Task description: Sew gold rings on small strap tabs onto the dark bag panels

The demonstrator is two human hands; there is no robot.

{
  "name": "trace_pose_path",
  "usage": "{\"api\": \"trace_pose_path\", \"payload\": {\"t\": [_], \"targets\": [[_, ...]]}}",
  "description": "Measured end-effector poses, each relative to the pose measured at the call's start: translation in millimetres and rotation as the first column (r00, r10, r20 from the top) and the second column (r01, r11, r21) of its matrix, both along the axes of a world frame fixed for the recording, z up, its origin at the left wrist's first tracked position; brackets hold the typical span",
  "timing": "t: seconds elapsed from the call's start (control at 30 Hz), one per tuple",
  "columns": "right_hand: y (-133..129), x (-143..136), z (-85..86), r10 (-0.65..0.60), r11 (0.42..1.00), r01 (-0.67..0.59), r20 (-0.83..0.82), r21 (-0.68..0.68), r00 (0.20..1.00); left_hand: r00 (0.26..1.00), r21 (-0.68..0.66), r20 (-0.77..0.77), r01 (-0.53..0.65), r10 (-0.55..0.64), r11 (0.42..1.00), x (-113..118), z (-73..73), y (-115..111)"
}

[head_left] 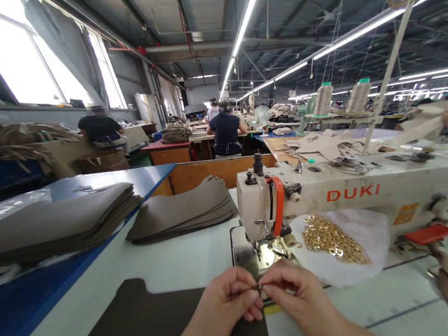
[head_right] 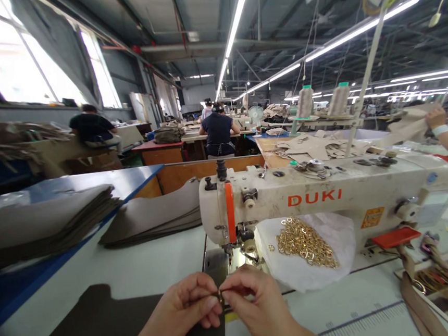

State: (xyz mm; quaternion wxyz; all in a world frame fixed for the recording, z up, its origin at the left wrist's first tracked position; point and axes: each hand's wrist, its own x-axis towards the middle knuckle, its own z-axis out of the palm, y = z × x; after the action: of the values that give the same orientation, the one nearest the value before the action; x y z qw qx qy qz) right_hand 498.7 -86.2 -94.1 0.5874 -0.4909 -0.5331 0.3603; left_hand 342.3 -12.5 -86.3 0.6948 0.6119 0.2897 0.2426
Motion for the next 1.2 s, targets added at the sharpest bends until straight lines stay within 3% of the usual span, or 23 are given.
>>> {"api": "trace_pose_path", "payload": {"t": [0.17, 0.33, 0.5, 0.73, 0.83, 1.0, 1.2], "targets": [[5.1, -3.4, 5.6, 0.12, 0.973, -0.162, -0.241, -0.164, 0.963, 1.0, -0.024, 0.022, 0.023, -0.023, 0.999, -1.7, 2.7, -1.1], [11.1, 2.5, 12.6, 0.076, 0.926, -0.214, -0.404, -0.31, 0.912, 0.998, -0.224, 0.053, 0.026, -0.015, 0.974, -4.1, 8.9, 3.2], [10.5, -0.1, 6.8, 0.067, 0.927, -0.221, -0.447, -0.303, 0.892, 0.997, -0.244, 0.062, 0.065, -0.052, 0.968, -1.9, 1.8, 8.8], [10.3, -3.2, -0.4, 0.128, 0.933, -0.246, -0.397, -0.263, 0.909, 0.998, -0.184, -0.04, 0.046, -0.054, 0.982, -3.3, 14.7, 3.8], [4.9, -5.1, 2.5, 0.169, 0.954, -0.232, -0.297, -0.192, 0.94, 0.994, -0.041, -0.097, 0.04, -0.044, 0.998, -4.2, 9.8, 3.6], [-5.4, -9.3, 9.7, 0.075, 0.984, -0.055, 0.121, -0.167, 0.99, 0.985, 0.273, -0.159, -0.024, 0.07, 0.962, -8.2, -6.6, 4.3], [-4.1, -4.0, 9.8, 0.045, 0.999, -0.045, 0.288, -0.006, 0.957, 0.99, 0.256, -0.101, -0.073, 0.102, 0.964, -6.3, -0.3, 2.4]]}}
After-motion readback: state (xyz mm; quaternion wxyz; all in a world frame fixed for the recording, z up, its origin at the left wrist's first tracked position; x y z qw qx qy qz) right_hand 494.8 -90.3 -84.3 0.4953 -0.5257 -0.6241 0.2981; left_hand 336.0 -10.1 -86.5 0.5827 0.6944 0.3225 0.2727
